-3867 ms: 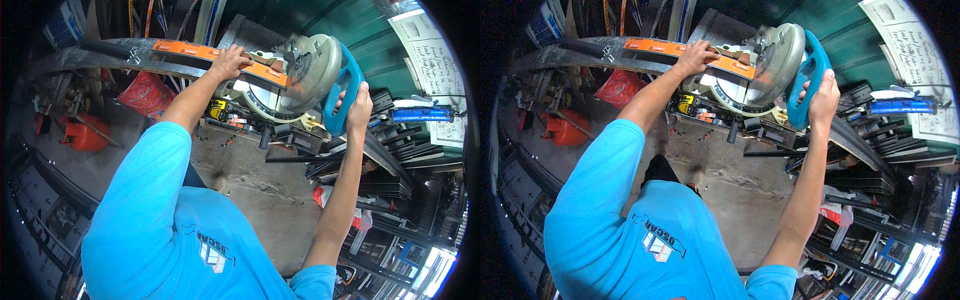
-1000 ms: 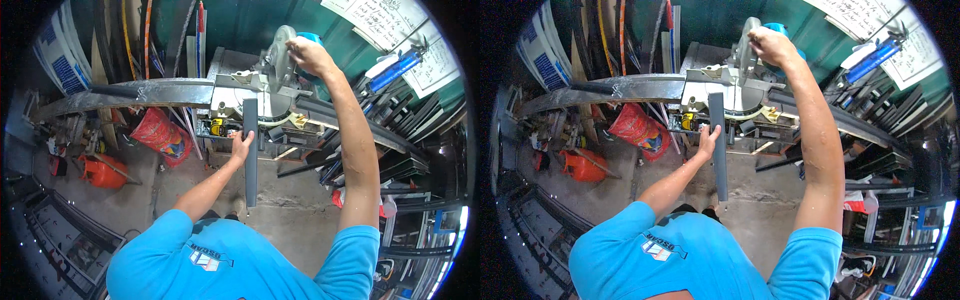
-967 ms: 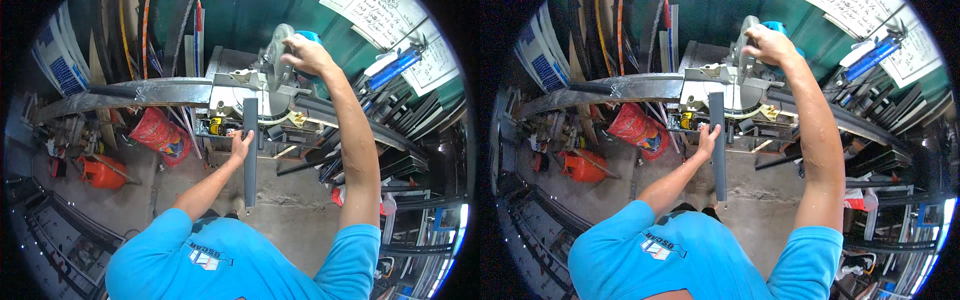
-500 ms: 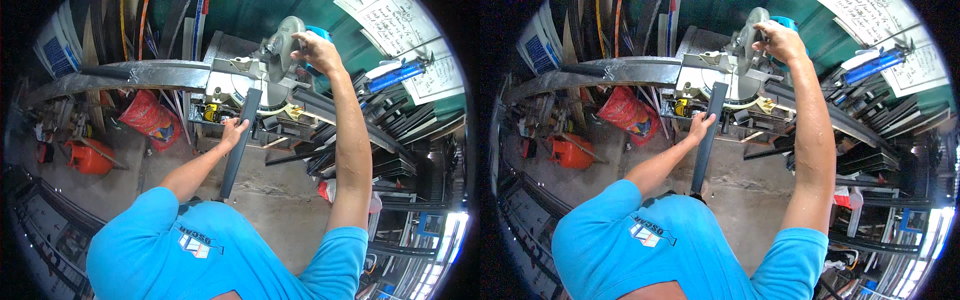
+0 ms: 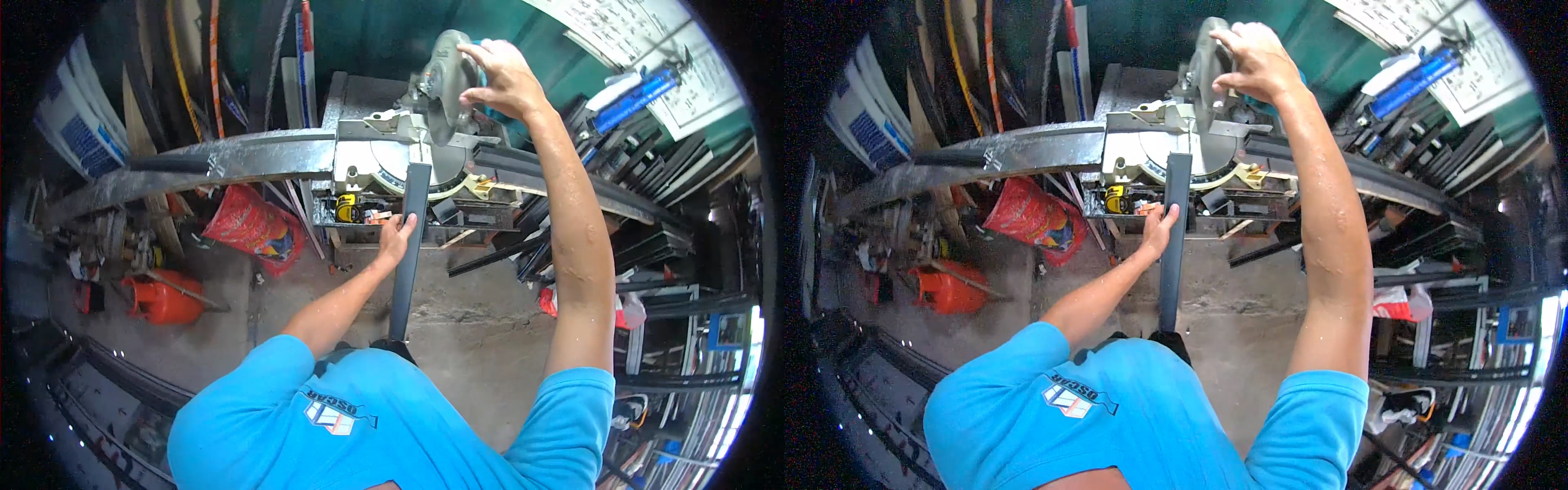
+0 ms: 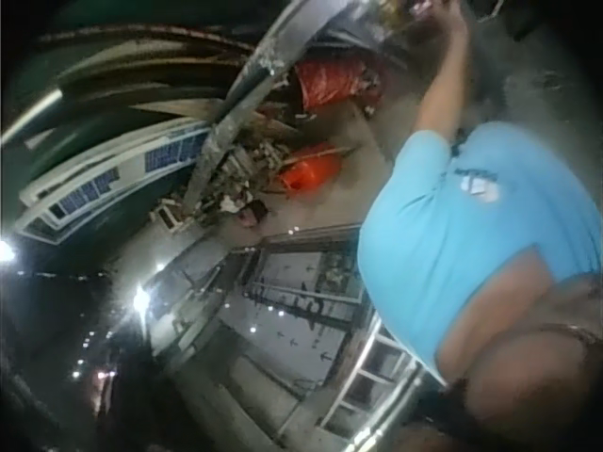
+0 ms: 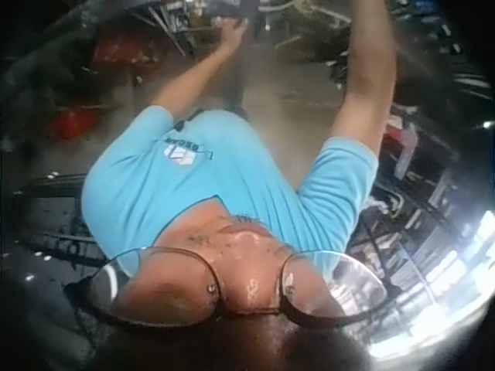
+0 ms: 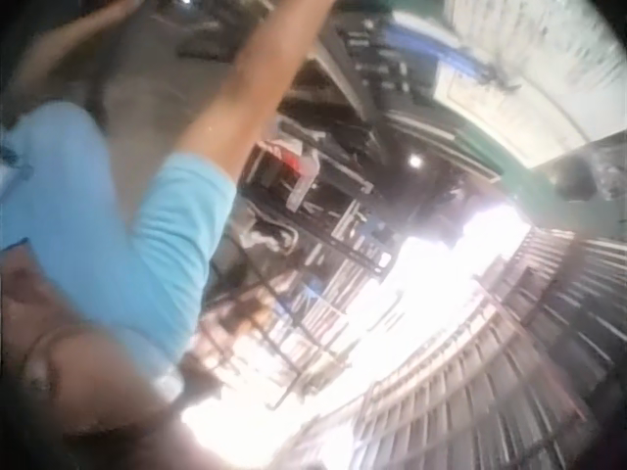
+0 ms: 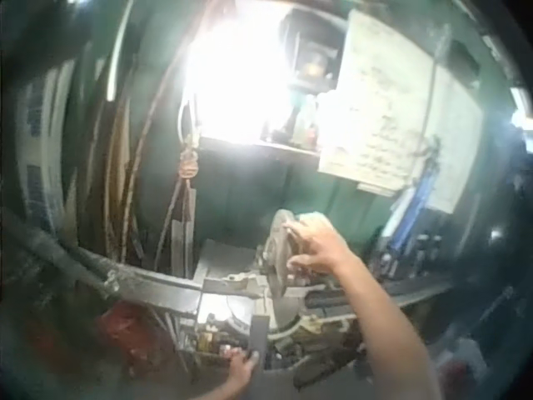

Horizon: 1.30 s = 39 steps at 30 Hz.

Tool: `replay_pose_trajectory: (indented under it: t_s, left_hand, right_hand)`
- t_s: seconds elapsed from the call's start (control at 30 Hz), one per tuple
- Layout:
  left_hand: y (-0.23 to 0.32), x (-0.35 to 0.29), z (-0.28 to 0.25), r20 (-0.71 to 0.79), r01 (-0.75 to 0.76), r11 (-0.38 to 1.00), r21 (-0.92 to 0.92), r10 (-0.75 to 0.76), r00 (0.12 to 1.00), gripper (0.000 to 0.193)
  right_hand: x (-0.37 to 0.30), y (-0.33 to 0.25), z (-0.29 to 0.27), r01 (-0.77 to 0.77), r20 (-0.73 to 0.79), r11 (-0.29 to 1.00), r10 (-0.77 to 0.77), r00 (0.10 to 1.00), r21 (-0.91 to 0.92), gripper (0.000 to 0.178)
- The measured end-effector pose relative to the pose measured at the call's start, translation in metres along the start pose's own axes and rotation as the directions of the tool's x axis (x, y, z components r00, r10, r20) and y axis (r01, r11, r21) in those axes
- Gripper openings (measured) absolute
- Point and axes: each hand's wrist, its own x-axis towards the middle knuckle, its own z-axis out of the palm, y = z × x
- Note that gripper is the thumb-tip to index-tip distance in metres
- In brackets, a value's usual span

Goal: The person uses a miter saw to cut a long metal profile into several shorter pieces. They repeatedly position the profile on the saw, lower the blade to cut, and then remove the cut sections, continuing this process for the duration of the clip.

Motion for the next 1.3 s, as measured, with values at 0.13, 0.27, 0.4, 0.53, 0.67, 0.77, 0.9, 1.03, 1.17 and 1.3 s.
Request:
replay_pose_trajectory:
  t_s: [0.13,0.27,0.4,0.53,0.67,0.77,0.9,1.03,1.17,1.3]
  left_hand:
    - [0.002,-0.004,0.011,0.025,0.057,0.998,0.037,-0.058,0.998,0.048]
    - [-0.001,-0.006,0.034,0.014,0.059,0.998,0.0,-0.059,0.998,0.052]
    - [-0.001,-0.002,0.04,-0.001,0.124,0.988,0.094,-0.124,0.992,0.057]
    - [-0.003,-0.004,0.052,-0.006,0.091,0.979,0.181,-0.092,0.996,0.059]
    - [0.001,-0.011,0.059,-0.008,0.11,0.984,0.139,-0.11,0.994,0.057]
    - [0.004,-0.012,0.059,0.021,0.098,0.983,0.154,-0.102,0.995,0.056]
    - [-0.012,-0.012,0.059,0.024,0.094,0.994,0.054,-0.096,0.995,0.054]
    - [-0.012,-0.006,0.058,0.019,0.038,0.99,0.134,-0.041,0.999,0.052]
    - [-0.013,-0.008,0.065,-0.12,-0.109,0.973,0.203,0.135,0.984,0.05]
    - [-0.004,-0.012,0.066,-0.07,0.013,0.982,0.188,0.0,0.998,0.055]
  right_hand:
    - [0.006,-0.011,0.001,-0.291,-0.033,0.947,0.29,0.957,-0.134,0.122]
    - [0.015,0.02,0.017,-0.375,-0.07,0.927,0.374,0.925,-0.009,0.148]
    - [0.021,0.023,0.008,-0.57,0.083,0.814,0.564,0.822,0.113,0.156]
    - [0.019,0.037,0.006,-0.641,0.177,0.726,0.616,0.767,0.249,0.149]
    - [0.014,0.04,0.015,-0.608,0.139,0.717,0.601,0.787,0.342,0.145]
    - [0.008,0.05,0.026,-0.601,0.092,0.716,0.613,0.785,0.356,0.145]
    - [0.014,0.043,0.016,-0.619,0.188,0.652,0.607,0.773,0.438,0.147]
    - [0.012,0.05,0.025,-0.586,0.11,0.677,0.608,0.786,0.445,0.146]
    - [0.015,0.047,0.025,-0.586,0.125,0.673,0.602,0.788,0.451,0.146]
    - [0.009,0.044,0.022,-0.598,0.152,0.659,0.605,0.782,0.456,0.146]
